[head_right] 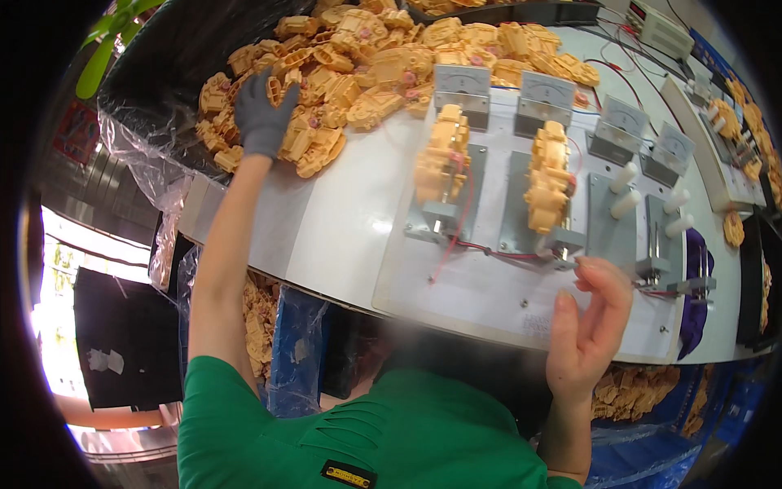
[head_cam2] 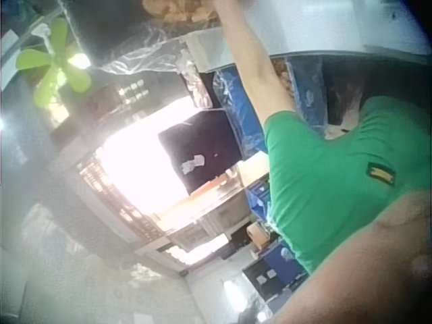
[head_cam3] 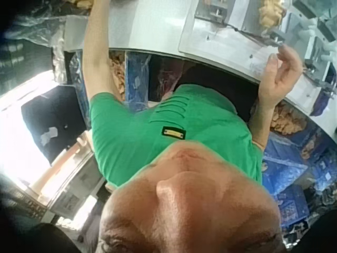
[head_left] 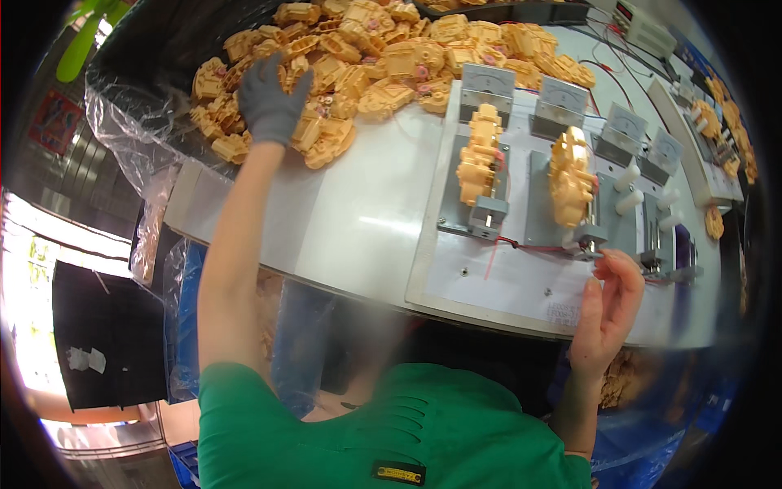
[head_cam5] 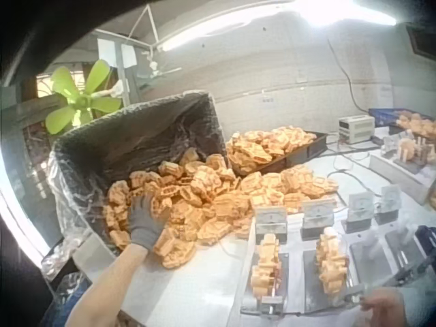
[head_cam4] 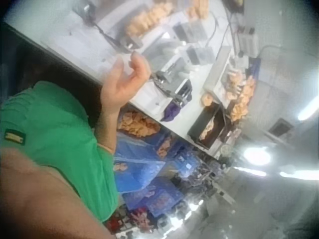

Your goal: The person is assembling and testing small plastic toy gear components on a multi-station jig.

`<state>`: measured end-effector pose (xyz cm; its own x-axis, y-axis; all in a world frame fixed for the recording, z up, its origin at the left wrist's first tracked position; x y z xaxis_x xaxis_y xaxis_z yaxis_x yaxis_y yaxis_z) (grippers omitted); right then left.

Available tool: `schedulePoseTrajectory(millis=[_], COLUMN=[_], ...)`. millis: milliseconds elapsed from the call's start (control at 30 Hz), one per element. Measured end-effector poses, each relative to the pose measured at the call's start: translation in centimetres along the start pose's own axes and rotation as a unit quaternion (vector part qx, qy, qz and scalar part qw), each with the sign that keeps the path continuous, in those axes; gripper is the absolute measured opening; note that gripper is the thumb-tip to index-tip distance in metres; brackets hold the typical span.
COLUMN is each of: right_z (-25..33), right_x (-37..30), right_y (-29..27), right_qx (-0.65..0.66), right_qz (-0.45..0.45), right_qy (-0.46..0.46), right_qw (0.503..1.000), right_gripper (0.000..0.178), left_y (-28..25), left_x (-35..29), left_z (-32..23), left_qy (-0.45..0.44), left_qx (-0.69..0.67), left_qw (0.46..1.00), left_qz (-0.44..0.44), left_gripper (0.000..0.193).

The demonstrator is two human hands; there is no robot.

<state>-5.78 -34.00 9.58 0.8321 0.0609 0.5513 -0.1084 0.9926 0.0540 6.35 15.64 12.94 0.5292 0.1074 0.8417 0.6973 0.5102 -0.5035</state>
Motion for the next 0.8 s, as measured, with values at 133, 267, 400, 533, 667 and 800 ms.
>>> schedulePoseTrajectory(millis=[133, 267, 400, 533, 667, 800], right_z=[-0.1, -0.5, -0.4, -0.4, -0.5, -0.4], right_x=[-0.1, -0.3, -0.3, -0.1, 0.0, -0.1], right_y=[0.0, 0.1, -0.1, 0.3, 0.7, 0.4], right_qx=[-0.010, -0.031, -0.038, -0.044, -0.053, -0.056], right_qz=[-0.010, -0.011, -0.016, -0.027, -0.028, -0.033], right_qy=[0.006, 0.010, 0.006, 0.009, 0.002, -0.004], right_qw=[1.000, 0.999, 0.999, 0.999, 0.998, 0.998], right_gripper=[0.037, 0.038, 0.038, 0.038, 0.037, 0.037], left_y=[5.5, 5.7, 4.9, 5.5, 5.6, 5.6], left_x=[2.3, -1.1, -2.2, -2.7, -3.2, -3.2], left_z=[5.1, 1.1, 0.1, -0.1, -0.5, 0.6], left_qy=[-0.131, -0.181, -0.171, -0.187, -0.228, -0.326], left_qx=[-0.031, -0.200, -0.236, -0.267, -0.304, -0.485], left_qw=[0.960, 0.934, 0.941, 0.934, 0.917, 0.810], left_qz=[0.245, 0.233, 0.173, 0.148, 0.120, 0.054], left_gripper=[0.073, 0.075, 0.071, 0.070, 0.063, 0.048])
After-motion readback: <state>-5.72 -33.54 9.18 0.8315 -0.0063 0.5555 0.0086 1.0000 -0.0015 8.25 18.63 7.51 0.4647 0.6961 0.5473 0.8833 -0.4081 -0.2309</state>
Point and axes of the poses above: each hand's wrist, its own x-axis towards the middle knuckle, its own y-axis out of the palm, z = x × y, the point moved 3 cm from there along x, towards the middle knuckle, and after that the axes turned 15 degrees about x, right-handed, at the moved point
